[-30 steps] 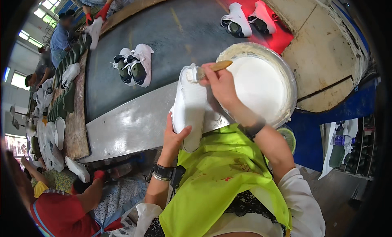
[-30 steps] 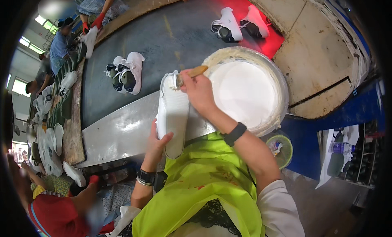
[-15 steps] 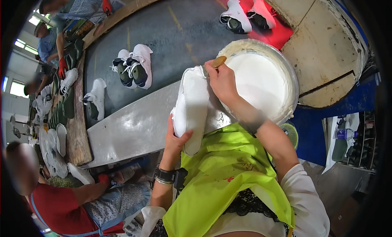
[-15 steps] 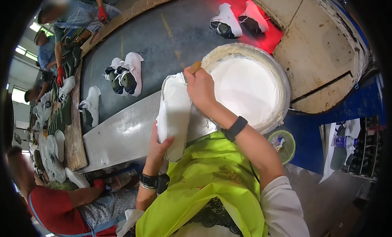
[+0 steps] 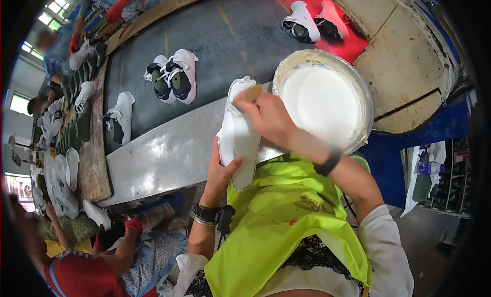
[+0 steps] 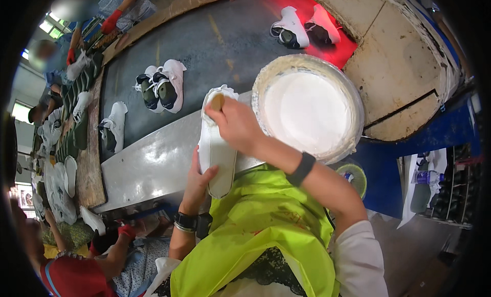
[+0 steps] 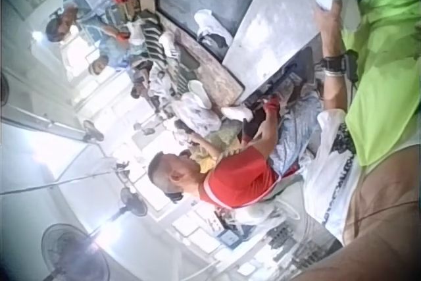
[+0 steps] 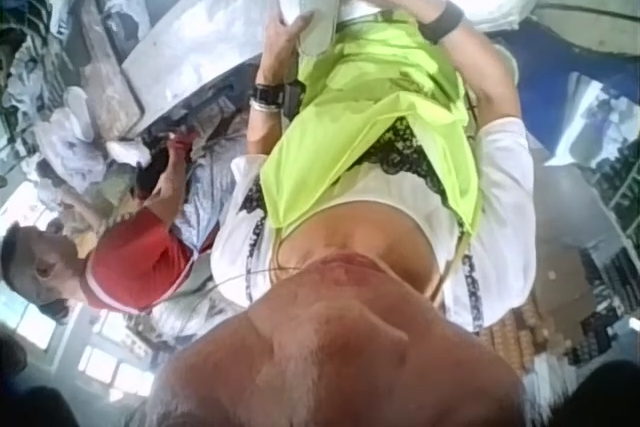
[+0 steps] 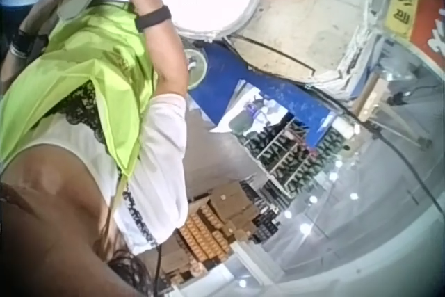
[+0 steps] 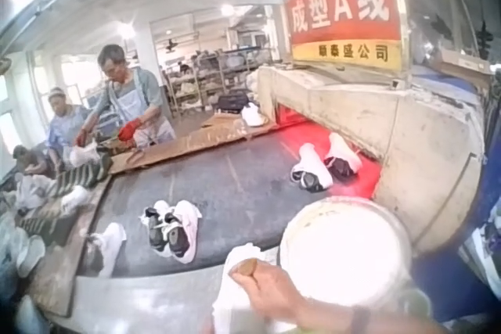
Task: Apply glue to the undersides of shoe soles using a brush at a factory workstation.
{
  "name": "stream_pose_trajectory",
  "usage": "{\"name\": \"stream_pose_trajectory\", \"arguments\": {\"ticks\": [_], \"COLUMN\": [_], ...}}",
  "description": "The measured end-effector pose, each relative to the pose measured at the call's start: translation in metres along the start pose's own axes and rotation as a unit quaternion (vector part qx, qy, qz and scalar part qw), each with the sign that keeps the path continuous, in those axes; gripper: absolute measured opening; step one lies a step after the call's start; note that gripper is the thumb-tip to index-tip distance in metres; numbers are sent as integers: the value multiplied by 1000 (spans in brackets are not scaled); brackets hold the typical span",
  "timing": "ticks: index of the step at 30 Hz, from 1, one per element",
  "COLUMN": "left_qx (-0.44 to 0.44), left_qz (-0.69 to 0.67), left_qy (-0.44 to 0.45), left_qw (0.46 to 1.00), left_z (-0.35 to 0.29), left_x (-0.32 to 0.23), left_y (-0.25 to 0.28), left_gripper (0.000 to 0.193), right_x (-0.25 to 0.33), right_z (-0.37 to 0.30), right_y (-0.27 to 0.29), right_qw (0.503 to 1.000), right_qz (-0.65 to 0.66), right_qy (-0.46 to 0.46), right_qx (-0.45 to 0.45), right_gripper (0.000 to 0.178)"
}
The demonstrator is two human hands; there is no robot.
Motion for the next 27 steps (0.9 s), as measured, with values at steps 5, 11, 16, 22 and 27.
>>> {"name": "stream_pose_trajectory", "arguments": {"ticks": [5, 11, 16, 22, 27], "left_qx": [1, -9, 0, -2, -14], "left_qz": [-17, -74, -41, -69, -96], "left_qy": [-6, 1, -4, 4, 5], "left_qw": [1000, 997, 999, 998, 995], "left_z": [-2, -3, -4, -8, -9], "left_x": [-1, 12, 3, 0, 0], "left_y": [1, 9, 6, 10, 10], "left_gripper": [81, 82, 70, 74, 71], "right_x": [-43, -28, -36, -38, -28], "right_z": [61, 44, 39, 21, -40], "right_y": [19, 32, 17, 21, 12], "right_qw": [994, 992, 992, 989, 986], "right_qz": [-33, -41, 113, -95, -106], "right_qy": [-72, 5, -28, -47, -94], "right_qx": [-72, -123, -50, -104, -92], "right_gripper": [22, 21, 23, 40, 39]}}
Point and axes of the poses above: each hand's wrist, its own z-axis towards the middle knuckle, its own y-axis out of the back of the hand, x = y × z, the point moved 4 cm from there along z, towards the middle knuckle, and after that the axes turned 1 degree about z, right-handed, at the moved point
